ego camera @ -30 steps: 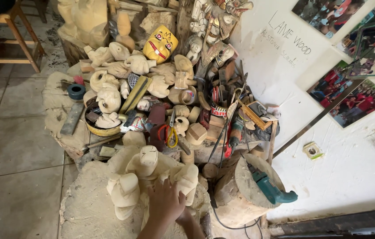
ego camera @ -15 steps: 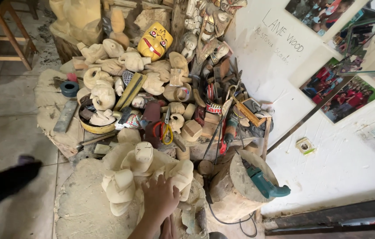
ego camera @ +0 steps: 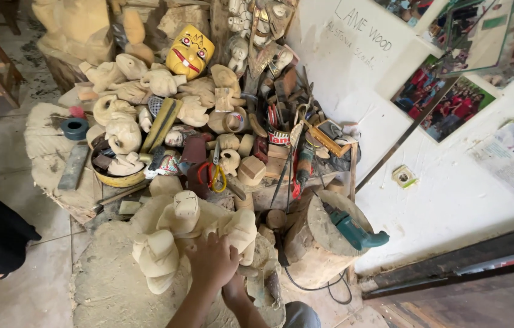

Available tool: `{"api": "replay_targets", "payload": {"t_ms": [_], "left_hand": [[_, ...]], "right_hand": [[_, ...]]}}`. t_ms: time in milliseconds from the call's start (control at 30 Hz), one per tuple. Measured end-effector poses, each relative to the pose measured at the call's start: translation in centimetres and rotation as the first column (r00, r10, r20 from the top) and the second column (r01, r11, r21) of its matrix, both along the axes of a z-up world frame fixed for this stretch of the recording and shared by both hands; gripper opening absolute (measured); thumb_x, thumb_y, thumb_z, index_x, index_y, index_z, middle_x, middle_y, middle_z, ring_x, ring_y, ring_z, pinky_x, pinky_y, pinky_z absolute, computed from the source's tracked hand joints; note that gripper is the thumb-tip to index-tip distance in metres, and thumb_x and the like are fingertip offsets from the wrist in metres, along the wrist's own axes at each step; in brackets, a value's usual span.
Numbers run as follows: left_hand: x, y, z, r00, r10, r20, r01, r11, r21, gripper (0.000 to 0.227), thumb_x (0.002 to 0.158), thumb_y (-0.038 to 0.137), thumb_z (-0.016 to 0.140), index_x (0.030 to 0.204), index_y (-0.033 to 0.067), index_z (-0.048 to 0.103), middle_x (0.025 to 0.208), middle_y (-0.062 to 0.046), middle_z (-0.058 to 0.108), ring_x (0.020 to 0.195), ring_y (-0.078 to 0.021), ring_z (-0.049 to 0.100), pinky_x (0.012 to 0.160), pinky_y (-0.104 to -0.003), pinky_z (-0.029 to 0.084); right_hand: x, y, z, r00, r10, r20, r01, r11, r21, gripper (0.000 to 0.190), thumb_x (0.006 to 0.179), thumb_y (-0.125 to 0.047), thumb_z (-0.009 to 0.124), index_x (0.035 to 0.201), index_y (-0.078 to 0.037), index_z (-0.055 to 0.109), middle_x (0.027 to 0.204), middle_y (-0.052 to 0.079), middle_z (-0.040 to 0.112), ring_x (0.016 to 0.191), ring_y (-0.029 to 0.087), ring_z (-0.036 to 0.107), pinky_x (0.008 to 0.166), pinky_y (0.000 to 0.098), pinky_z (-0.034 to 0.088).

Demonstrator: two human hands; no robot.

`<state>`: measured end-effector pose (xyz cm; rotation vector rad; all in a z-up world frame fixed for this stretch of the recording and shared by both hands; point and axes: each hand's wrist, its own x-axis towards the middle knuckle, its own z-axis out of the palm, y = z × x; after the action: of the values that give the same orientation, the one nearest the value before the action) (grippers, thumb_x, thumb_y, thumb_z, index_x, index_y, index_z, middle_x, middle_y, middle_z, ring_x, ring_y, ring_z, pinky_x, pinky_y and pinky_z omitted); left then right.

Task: Inspecting and manipulating small wooden carvings on a tree stump workbench in a workshop.

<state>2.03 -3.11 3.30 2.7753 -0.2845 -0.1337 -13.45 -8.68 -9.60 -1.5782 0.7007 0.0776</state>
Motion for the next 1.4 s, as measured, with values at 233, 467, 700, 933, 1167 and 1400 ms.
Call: {"api": "replay_targets", "payload": {"t_ms": [233,467,700,933,1167,1400], "left_hand": [[-0.3,0.4,2.4,0.973,0.017,-0.229,-0.027,0.999,-0.041,0.042,0.099,0.04,0.04,0.127,0.0173,0.062,0.138,-0.008,0.057,0.139,-0.0331,0.046,0.11,-0.068,0.038],[0.2,0.4,0.9,0.979,-0.03,-0.203,0.022,0.999,-0.042,0.045,0.099,0.041,0.039,0.128,0.0151,0.062,0.132,-0.012,0.061,0.127,-0.037,0.052,0.1,-0.063,0.044],[0.2,0.2,-0.7,0.998,0.042,-0.043,-0.048,0.985,-0.167,0.039,0.09,0.039,0.048,0.104,0.0127,0.073,0.104,-0.012,0.063,0.107,-0.0397,0.065,0.087,-0.064,0.054],[-0.2,0.3,-0.9,0.99,0.1,0.102,-0.078,0.976,-0.202,0.03,0.086,0.037,0.053,0.087,0.0115,0.069,0.093,-0.01,0.06,0.095,-0.0386,0.068,0.072,-0.056,0.062],[0.3,2.3,-3.2,0.982,0.122,0.146,-0.069,0.944,-0.322,0.027,0.08,0.038,0.065,0.093,0.0143,0.07,0.087,-0.013,0.066,0.087,-0.0429,0.072,0.07,-0.057,0.062],[0.0,7.4,-0.5,0.988,0.145,-0.045,-0.148,0.856,-0.495,0.021,0.087,0.037,0.062,0.098,0.0228,0.072,0.095,-0.006,0.073,0.099,-0.0347,0.073,0.087,-0.051,0.06]], "right_hand": [[5.1,0.5,2.6,0.998,0.049,0.037,-0.048,0.999,-0.019,0.063,0.102,-0.042,0.029,0.159,-0.015,0.033,0.166,0.004,0.034,0.155,0.017,0.027,0.125,0.0334,0.024],[7.4,-0.5,3.5,0.984,0.106,0.145,-0.095,0.992,-0.085,0.048,0.105,-0.035,0.028,0.114,-0.005,0.065,0.104,0.01,0.062,0.095,0.022,0.055,0.089,0.0348,0.047],[8.9,-1.2,0.3,0.981,0.073,0.179,-0.07,0.997,-0.023,0.052,0.108,-0.038,0.036,0.102,-0.001,0.071,0.079,0.013,0.062,0.067,0.02,0.054,0.064,0.0315,0.048],[4.2,1.1,8.6,0.972,0.076,0.221,-0.117,0.977,0.181,0.055,0.113,-0.03,0.034,0.161,-0.005,0.025,0.166,0.023,0.021,0.152,0.037,0.024,0.123,0.0454,0.027],[4.2,0.4,2.9,0.924,0.167,0.343,-0.216,0.97,0.11,0.055,0.113,-0.031,0.033,0.162,-0.008,0.025,0.163,0.019,0.032,0.15,0.032,0.031,0.122,0.0435,0.028],[11.0,0.8,6.3,0.906,0.382,0.181,-0.363,0.923,-0.127,0.055,0.112,-0.044,0.033,0.153,-0.01,0.047,0.153,0.02,0.049,0.145,0.036,0.041,0.122,0.0498,0.031]]}}
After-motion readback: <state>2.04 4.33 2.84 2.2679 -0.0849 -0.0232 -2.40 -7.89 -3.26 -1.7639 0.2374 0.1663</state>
